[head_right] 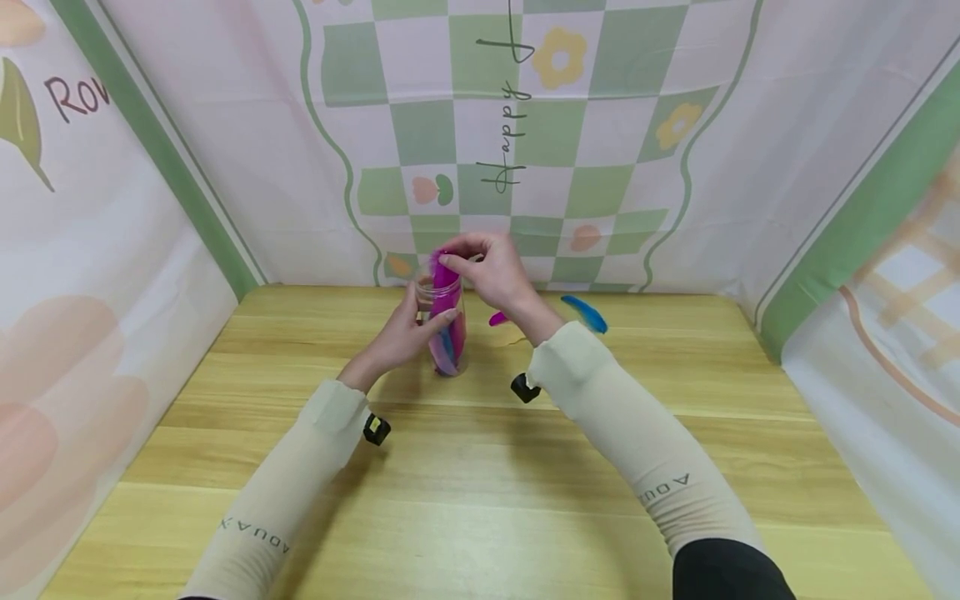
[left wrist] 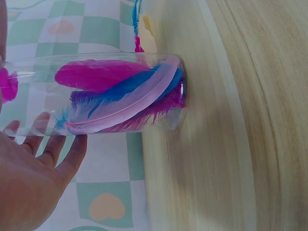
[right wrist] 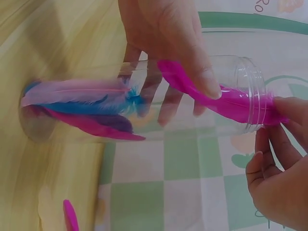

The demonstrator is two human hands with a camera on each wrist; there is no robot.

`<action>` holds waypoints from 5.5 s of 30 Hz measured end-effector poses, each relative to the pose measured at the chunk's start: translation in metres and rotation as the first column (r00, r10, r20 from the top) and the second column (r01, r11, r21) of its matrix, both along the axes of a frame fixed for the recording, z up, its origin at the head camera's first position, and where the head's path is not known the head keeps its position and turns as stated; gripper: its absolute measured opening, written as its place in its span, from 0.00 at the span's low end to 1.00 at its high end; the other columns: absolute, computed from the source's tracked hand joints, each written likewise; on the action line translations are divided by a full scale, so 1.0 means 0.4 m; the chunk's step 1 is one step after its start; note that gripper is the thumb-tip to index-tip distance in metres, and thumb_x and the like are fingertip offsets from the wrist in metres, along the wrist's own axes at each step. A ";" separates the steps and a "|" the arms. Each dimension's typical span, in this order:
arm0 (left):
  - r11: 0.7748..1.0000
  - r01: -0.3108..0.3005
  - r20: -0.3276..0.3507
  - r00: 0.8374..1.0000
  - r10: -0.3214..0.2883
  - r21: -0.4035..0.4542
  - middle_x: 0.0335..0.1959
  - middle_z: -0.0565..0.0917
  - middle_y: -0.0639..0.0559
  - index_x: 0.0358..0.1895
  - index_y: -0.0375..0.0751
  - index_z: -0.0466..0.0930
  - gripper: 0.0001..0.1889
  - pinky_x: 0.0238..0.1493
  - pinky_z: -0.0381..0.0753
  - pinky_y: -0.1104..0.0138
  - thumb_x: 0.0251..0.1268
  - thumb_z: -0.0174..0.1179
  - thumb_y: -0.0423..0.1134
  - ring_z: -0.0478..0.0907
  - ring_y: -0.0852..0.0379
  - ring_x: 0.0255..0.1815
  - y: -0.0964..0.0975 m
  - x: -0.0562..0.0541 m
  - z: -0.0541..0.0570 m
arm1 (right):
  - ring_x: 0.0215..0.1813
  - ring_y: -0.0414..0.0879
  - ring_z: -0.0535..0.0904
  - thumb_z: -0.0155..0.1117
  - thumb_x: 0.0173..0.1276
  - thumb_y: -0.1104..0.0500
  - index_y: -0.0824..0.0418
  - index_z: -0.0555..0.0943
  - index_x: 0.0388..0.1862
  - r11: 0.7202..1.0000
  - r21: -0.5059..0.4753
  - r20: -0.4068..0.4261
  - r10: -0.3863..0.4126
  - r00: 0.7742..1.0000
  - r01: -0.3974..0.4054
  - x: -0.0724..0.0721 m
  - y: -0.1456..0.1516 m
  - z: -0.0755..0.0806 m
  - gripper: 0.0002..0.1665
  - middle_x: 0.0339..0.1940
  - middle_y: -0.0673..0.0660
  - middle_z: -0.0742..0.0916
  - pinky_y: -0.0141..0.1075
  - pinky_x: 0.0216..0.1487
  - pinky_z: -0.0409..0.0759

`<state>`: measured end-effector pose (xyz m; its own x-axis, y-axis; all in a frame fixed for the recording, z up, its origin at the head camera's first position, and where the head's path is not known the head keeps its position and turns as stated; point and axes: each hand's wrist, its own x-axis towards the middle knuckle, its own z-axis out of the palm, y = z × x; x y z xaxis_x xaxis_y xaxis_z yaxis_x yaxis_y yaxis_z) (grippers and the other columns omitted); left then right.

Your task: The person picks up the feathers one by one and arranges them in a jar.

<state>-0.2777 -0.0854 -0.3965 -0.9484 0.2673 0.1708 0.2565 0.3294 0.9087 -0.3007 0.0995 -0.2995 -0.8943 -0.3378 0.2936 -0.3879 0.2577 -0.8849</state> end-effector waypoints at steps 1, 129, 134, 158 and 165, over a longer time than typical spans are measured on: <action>1.000 0.002 0.004 1.000 -0.002 0.002 0.61 0.75 0.46 0.74 0.52 0.53 0.36 0.59 0.81 0.47 0.73 0.61 0.58 0.75 0.45 0.64 0.000 0.000 0.000 | 0.44 0.51 0.83 0.68 0.73 0.58 0.61 0.89 0.50 1.000 0.010 0.000 0.000 1.000 0.000 0.000 0.001 -0.001 0.12 0.46 0.56 0.90 0.39 0.44 0.83; 0.999 -0.008 -0.007 1.000 0.008 -0.042 0.66 0.70 0.43 0.77 0.48 0.52 0.40 0.67 0.73 0.44 0.73 0.60 0.60 0.69 0.41 0.71 0.000 0.004 -0.002 | 0.66 0.72 0.71 0.62 0.74 0.61 0.81 0.60 0.73 0.867 0.470 0.233 -0.302 0.924 0.164 -0.079 0.510 -0.304 0.38 0.65 0.82 0.73 0.59 0.67 0.73; 0.999 -0.008 -0.006 1.000 0.008 -0.044 0.66 0.71 0.42 0.77 0.48 0.51 0.39 0.67 0.73 0.45 0.73 0.60 0.60 0.69 0.41 0.71 0.000 0.005 -0.002 | 0.65 0.72 0.73 0.63 0.74 0.60 0.81 0.60 0.73 0.852 0.494 0.250 -0.332 0.910 0.175 -0.084 0.511 -0.327 0.39 0.64 0.81 0.75 0.58 0.67 0.73; 0.999 -0.029 -0.002 1.000 0.029 -0.035 0.65 0.71 0.43 0.77 0.50 0.52 0.39 0.67 0.73 0.46 0.72 0.60 0.60 0.69 0.43 0.70 0.006 0.008 0.000 | 0.58 0.67 0.75 0.64 0.72 0.57 0.77 0.75 0.59 0.795 0.543 0.177 -0.423 0.889 0.270 -0.103 0.522 -0.378 0.27 0.57 0.75 0.79 0.58 0.63 0.74; 1.000 -0.020 0.000 1.000 0.020 -0.024 0.65 0.71 0.43 0.77 0.49 0.52 0.39 0.67 0.73 0.45 0.73 0.60 0.60 0.69 0.42 0.70 0.006 0.008 -0.005 | 0.60 0.67 0.74 0.62 0.75 0.57 0.76 0.76 0.59 0.798 0.545 0.215 -0.430 0.877 0.257 -0.094 0.521 -0.374 0.24 0.59 0.75 0.78 0.59 0.66 0.72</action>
<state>-0.2744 -0.0830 -0.3984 -0.9536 0.2521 0.1644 0.2494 0.3564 0.9004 -0.3382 0.3080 -0.4493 -0.9903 -0.0095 -0.1390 0.0855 0.7464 -0.6600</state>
